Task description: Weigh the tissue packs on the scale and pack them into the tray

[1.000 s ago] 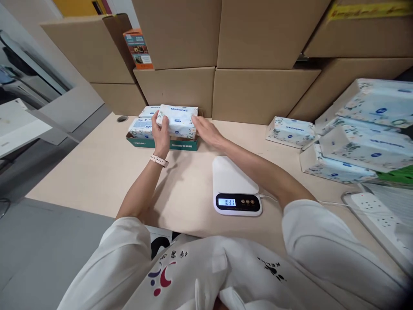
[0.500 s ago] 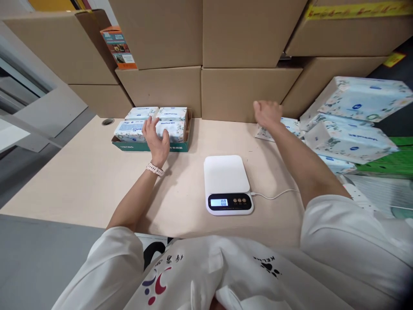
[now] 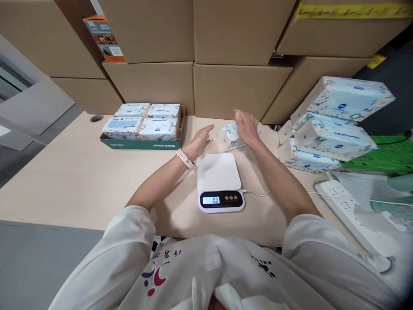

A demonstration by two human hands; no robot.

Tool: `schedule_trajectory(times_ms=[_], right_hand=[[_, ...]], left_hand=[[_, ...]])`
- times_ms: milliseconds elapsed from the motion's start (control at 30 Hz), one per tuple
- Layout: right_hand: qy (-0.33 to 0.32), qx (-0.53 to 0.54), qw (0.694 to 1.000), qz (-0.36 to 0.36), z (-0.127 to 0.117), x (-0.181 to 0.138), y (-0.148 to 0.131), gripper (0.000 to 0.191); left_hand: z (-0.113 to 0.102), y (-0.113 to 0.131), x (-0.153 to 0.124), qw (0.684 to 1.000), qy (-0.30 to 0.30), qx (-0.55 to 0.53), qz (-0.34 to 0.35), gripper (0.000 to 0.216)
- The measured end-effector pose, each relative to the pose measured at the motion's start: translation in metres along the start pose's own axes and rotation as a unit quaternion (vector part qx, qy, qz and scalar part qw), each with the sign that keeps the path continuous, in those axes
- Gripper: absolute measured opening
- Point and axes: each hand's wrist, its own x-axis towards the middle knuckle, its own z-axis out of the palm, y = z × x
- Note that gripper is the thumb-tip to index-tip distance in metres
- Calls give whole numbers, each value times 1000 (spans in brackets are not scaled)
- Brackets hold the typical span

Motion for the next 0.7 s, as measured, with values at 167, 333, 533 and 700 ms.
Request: schedule_trajectory(times_ms=[167,333,533,700], right_hand=[[94,185,958,198,-15,4,34,84],[-58,405,893,189,-21,-26,23,97],[-115,474,872,41,-93,-89,-33,78],[-215,451,862,80,-121,-156,-55,79]], left_hand=[[38,-1,10,986,-75,-80,-125,39],[53,6,5,982,-82,-134,-105,46],[-2,32,-80,974,-176,-141,17,49],[-52,32,-158,972,-198,-127,-29,51]])
